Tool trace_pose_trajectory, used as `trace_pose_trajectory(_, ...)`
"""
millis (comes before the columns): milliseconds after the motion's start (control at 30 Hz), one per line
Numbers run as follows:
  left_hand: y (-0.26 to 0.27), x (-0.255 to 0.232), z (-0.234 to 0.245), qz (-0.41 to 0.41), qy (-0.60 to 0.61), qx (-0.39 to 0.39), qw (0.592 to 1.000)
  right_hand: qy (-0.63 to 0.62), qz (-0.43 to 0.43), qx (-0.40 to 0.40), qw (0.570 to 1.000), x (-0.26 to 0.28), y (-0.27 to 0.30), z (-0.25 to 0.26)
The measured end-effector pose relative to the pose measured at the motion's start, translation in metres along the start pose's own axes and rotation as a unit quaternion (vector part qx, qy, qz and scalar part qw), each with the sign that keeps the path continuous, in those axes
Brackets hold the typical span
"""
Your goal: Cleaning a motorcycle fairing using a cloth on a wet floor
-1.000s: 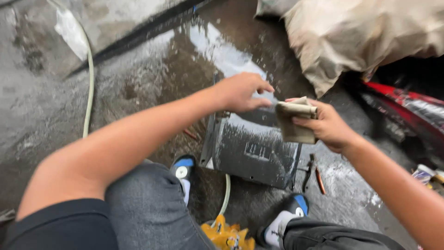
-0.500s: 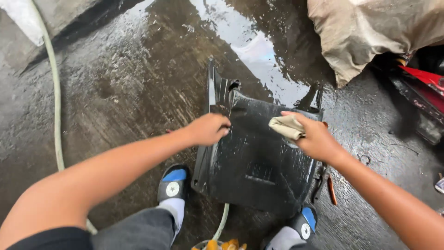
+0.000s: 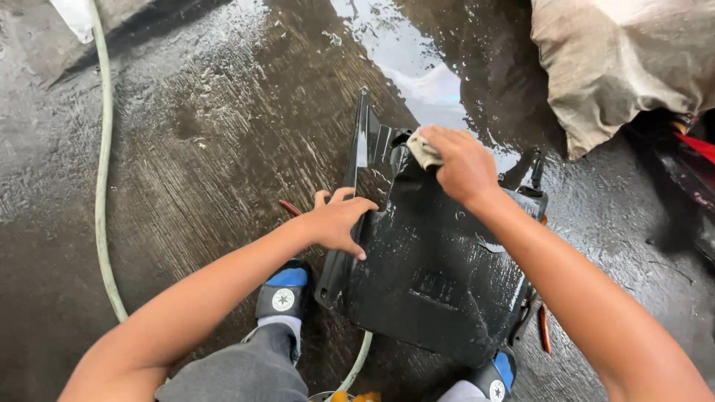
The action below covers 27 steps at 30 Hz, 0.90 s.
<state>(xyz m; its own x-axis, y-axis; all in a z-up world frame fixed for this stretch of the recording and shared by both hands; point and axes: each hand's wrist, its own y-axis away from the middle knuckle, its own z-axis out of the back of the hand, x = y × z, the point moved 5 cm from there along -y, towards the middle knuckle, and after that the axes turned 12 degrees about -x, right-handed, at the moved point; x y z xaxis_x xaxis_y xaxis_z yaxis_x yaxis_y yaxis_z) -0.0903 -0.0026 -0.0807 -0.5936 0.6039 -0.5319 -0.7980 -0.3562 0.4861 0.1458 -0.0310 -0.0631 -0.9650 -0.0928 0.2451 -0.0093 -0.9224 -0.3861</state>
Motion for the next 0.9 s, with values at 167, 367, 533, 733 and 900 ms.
trace_pose_trajectory(167, -0.004, -0.003, -0.003, -0.021, 0.032, -0.012, 0.999, 0.034, 0.030, 0.005, 0.999, -0.010, -0.011, -0.023)
trace_pose_trajectory(367, -0.019, 0.008, -0.013, -0.038, 0.053, -0.036, 0.997, 0.088, 0.021, 0.024, 0.996, -0.020, -0.022, -0.052)
trace_pose_trajectory(533, -0.027, 0.019, -0.024, -0.049, 0.049, -0.051, 0.996, 0.032, -0.015, 0.089, 0.995, 0.001, -0.016, -0.034)
trace_pose_trajectory(733, -0.029, 0.017, -0.021, -0.060, 0.055, -0.063, 0.995, 0.056, 0.104, 0.075, 0.990, 0.020, 0.005, -0.023)
trace_pose_trajectory(900, -0.030, 0.017, -0.023, -0.059, 0.059, -0.063, 0.995, 0.077, 0.155, 0.110, 0.979, 0.030, 0.019, -0.002)
